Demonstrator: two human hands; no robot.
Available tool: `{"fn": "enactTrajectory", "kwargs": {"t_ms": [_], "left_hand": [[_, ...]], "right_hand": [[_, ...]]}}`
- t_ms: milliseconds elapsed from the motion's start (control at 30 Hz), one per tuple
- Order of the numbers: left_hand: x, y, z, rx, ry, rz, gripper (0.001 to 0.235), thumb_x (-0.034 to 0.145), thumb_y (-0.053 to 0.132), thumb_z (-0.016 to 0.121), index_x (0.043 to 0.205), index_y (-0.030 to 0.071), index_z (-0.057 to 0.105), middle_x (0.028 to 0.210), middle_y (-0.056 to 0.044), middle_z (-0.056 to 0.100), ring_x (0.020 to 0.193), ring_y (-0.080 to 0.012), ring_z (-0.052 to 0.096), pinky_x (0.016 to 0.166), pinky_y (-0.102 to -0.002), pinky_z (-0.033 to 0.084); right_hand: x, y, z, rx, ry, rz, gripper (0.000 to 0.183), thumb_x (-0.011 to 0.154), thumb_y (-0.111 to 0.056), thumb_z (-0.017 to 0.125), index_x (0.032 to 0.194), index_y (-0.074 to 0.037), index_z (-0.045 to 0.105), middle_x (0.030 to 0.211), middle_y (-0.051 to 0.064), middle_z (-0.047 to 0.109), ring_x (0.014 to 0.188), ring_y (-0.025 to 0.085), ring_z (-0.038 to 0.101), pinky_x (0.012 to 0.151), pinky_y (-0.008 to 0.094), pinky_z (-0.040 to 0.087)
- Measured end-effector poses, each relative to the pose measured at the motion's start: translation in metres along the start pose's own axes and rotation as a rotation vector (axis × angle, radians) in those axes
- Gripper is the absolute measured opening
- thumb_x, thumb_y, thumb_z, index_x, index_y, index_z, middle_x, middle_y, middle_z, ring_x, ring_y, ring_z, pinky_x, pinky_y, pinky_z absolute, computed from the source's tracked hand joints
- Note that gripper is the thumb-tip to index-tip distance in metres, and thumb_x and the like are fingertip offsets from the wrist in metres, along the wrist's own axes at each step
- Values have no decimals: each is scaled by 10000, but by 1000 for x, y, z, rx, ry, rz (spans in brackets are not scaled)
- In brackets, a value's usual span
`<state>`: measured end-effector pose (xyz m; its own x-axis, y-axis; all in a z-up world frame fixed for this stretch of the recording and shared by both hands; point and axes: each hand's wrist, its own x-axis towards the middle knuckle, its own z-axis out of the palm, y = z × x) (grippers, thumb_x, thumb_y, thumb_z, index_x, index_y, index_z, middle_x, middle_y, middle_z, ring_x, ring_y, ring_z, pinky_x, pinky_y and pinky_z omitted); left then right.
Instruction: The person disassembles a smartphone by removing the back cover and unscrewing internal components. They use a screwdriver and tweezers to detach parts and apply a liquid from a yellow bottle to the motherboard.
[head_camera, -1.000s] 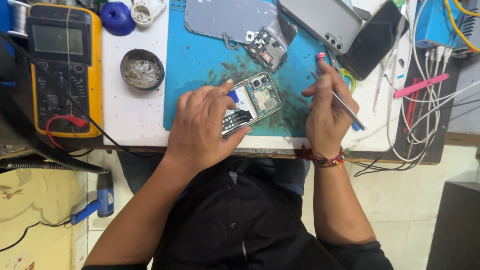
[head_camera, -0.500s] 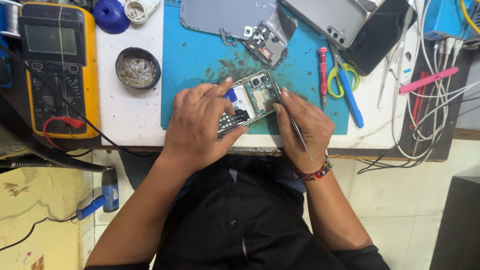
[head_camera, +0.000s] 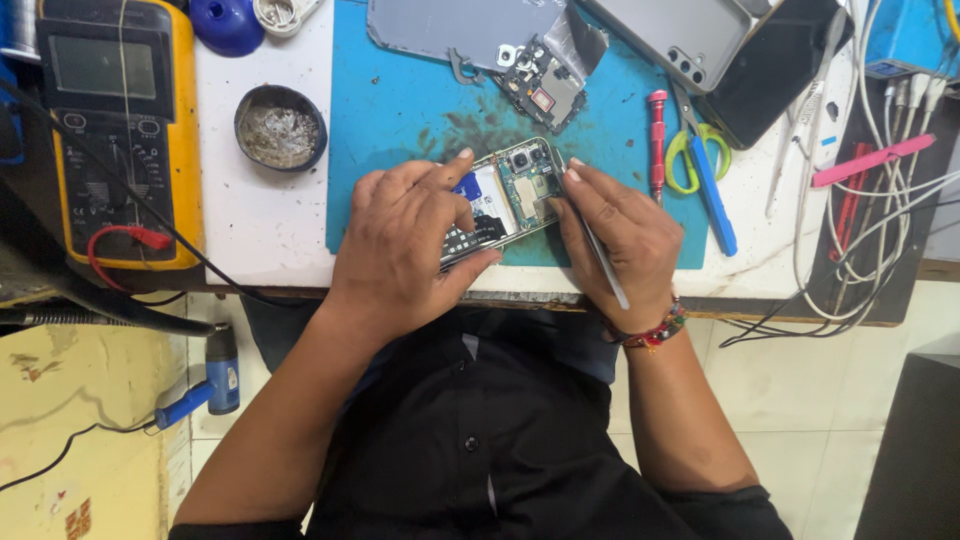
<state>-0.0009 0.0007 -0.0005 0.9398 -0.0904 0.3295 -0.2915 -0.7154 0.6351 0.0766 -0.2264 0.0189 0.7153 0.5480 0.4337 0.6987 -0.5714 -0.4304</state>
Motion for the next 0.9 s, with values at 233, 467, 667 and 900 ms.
{"fn": "enactTrajectory", "kwargs": {"t_ms": [233, 467, 667, 900], "left_hand": [[1, 0, -2, 1, -23, -1, 400, 829, 341, 853, 993, 95, 584, 1453, -169, 601, 1292, -332, 538, 1077, -496, 343], [2, -1, -2, 3, -25, 5, 386, 834, 344, 856, 957, 92, 590, 1447, -174, 602, 1293, -333, 543, 1079, -495, 346], [4, -1, -3, 1, -38, -2, 385, 823, 346, 858, 932, 98, 584, 1437, -170, 611, 1290, -332, 548, 1072, -496, 344], [6, 0, -2, 25, -50, 30, 392, 809, 329, 861, 918, 94, 566, 1429, -182, 627, 1267, -353, 537, 1025, -499, 346]], "right_hand": [[3, 10, -6, 7, -65, -62, 294, 926, -8, 830, 1198, -47, 726, 1215, 141, 740, 943, 282, 736, 808, 352, 563], [5, 10, -6, 25, -67, -42, 271, 942, 2, 812, 1198, -38, 728, 1191, 142, 745, 947, 280, 732, 818, 353, 561], [8, 11, -8, 98, -88, 35, 230, 960, -11, 778, 1185, -24, 733, 1169, 150, 752, 981, 287, 746, 853, 343, 573], [2, 25, -6, 375, -74, 187, 208, 1012, -18, 742, 1219, -13, 726, 1153, 163, 761, 982, 226, 760, 873, 296, 586]]}}
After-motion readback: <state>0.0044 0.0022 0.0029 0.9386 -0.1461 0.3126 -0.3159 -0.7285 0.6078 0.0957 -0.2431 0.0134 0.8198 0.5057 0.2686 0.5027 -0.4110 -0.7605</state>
